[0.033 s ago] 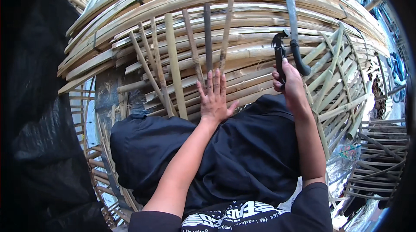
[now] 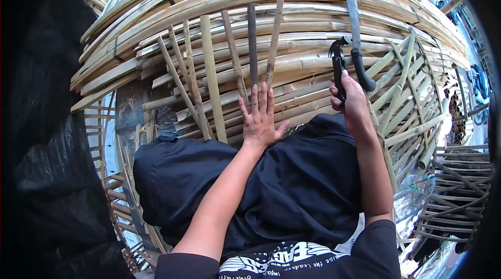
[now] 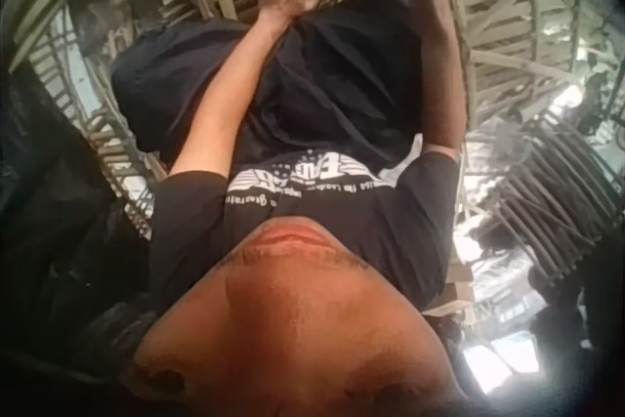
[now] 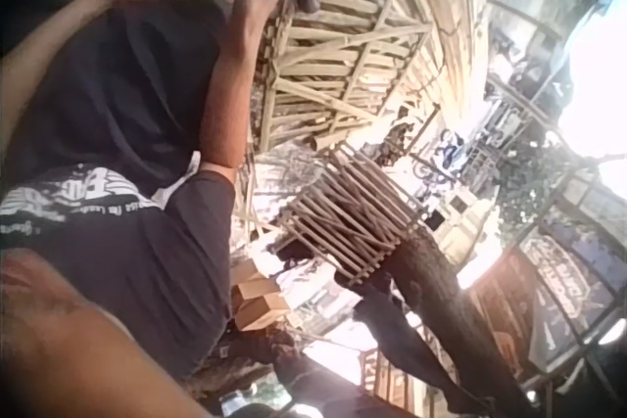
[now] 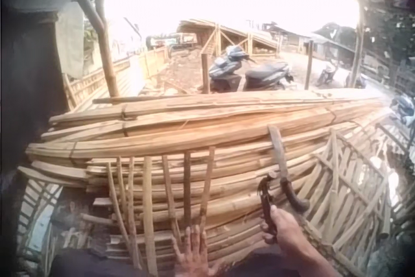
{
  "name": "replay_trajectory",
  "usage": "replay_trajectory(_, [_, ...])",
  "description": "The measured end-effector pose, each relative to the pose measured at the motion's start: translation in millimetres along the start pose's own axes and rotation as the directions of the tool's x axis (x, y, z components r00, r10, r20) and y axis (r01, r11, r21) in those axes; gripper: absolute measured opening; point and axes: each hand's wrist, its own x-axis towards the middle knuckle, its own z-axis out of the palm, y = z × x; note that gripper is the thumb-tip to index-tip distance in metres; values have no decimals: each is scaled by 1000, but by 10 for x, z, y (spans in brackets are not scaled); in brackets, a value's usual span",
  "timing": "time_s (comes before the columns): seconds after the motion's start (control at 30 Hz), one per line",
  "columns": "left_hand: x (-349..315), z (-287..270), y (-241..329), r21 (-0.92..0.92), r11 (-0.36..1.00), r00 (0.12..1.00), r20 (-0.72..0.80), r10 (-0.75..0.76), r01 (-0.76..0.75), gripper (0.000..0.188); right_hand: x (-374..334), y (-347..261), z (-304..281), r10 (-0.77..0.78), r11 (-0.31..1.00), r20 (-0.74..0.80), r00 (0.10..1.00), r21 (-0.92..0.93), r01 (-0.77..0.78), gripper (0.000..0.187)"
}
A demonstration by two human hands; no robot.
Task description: The person weaves thin bamboo strips into a lattice structure, using a hammer to secure pieces and a large knife to trim them.
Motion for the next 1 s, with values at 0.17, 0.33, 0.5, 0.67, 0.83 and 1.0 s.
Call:
replay_trajectory(0.17, [-17, 9, -12, 3, 1000, 1000, -2, 2, -2, 109, 21, 22, 8, 2, 999, 41, 999, -42, 0, 39])
replay_trajectory(0.33, [-11, -4, -10, 3, 1000, 1000, -3, -3, 3, 108, 18, 8, 29, -2, 998, 52, 999, -58, 5, 38])
replay_trajectory(0.5, [-8, 8, -2, -5, 1000, 1000, -16, 3, -3, 108, 16, 12, 10, -3, 998, 46, 999, -69, 6, 37])
replay_trajectory(0.67, [-11, -8, -8, 5, 1000, 1000, -2, -4, 4, 107, 18, 16, 16, 4, 998, 49, 999, -60, -1, 37])
replay_trajectory(0.83, [-10, -1, -5, 1, 1000, 1000, 0, -3, 3, 106, 16, 1, 20, 19, 997, 18, 1000, -81, -18, 37])
replay_trajectory(1.0, [-12, 16, -13, -29, 1000, 1000, 1, 0, 0, 108, 29, 16, 5, 10, 997, 38, 999, -74, -8, 37])
